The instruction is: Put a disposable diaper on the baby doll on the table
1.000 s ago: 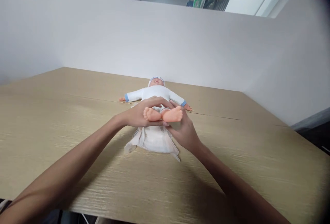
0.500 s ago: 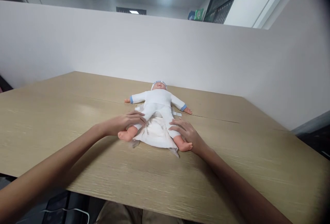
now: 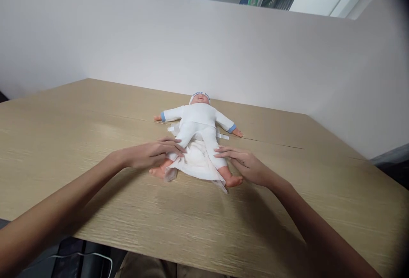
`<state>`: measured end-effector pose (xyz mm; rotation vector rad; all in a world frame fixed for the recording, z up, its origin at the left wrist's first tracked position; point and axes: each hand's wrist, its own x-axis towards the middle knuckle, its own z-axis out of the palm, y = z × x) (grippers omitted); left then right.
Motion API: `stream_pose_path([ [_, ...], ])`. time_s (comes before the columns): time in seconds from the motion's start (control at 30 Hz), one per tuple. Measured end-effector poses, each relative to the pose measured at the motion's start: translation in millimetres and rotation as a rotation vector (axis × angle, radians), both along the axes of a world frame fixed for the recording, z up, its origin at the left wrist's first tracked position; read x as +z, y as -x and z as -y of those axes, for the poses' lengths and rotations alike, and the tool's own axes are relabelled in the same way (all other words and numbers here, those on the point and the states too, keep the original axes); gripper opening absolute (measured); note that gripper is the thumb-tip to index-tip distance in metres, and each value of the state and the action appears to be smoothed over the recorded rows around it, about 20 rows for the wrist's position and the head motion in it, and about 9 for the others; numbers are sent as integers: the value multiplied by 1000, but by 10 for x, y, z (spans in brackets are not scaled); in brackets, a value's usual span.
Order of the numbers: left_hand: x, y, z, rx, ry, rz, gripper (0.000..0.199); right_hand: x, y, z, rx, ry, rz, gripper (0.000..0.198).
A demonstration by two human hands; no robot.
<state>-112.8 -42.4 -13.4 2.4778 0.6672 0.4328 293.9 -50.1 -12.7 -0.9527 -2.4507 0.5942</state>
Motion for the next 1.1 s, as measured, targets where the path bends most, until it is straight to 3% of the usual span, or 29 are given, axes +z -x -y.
stream_pose_path([
  [0.07,36,-42,71,43,36,-10,39,57,83,132,-41,-18,83,41],
  [0.2,-39,-180,198,144,-27,-16,56,-55,275,417,-114,-218,250,86],
  [0.23,-73,-213,214,163,-58,-9,53,-114,306,457,-123,-267,275,87],
  [0.33,-129,-276,210,192,-103,9,23,-253,352,472,-163,-353,299,52],
  [0.4,-100,-289,161,218,-86,26,17,-259,364,410,-182,-363,280,42],
  [0.5,22,-302,11,317,-31,75,29,-144,395,241,-189,-308,203,34],
  [0.6,155,-350,-232,382,38,184,37,13,458,-10,-265,-212,26,42],
  [0.73,234,-464,-621,464,31,318,44,124,547,-444,-301,-267,-176,40],
  [0.83,214,-543,-882,482,150,413,53,124,578,-791,-330,-224,-240,45],
  [1.0,77,-642,-1252,483,408,602,70,26,550,-1308,-463,123,-306,51],
  [1.1,-66,-690,-1452,537,537,666,69,-76,515,-1553,-449,212,-344,52],
])
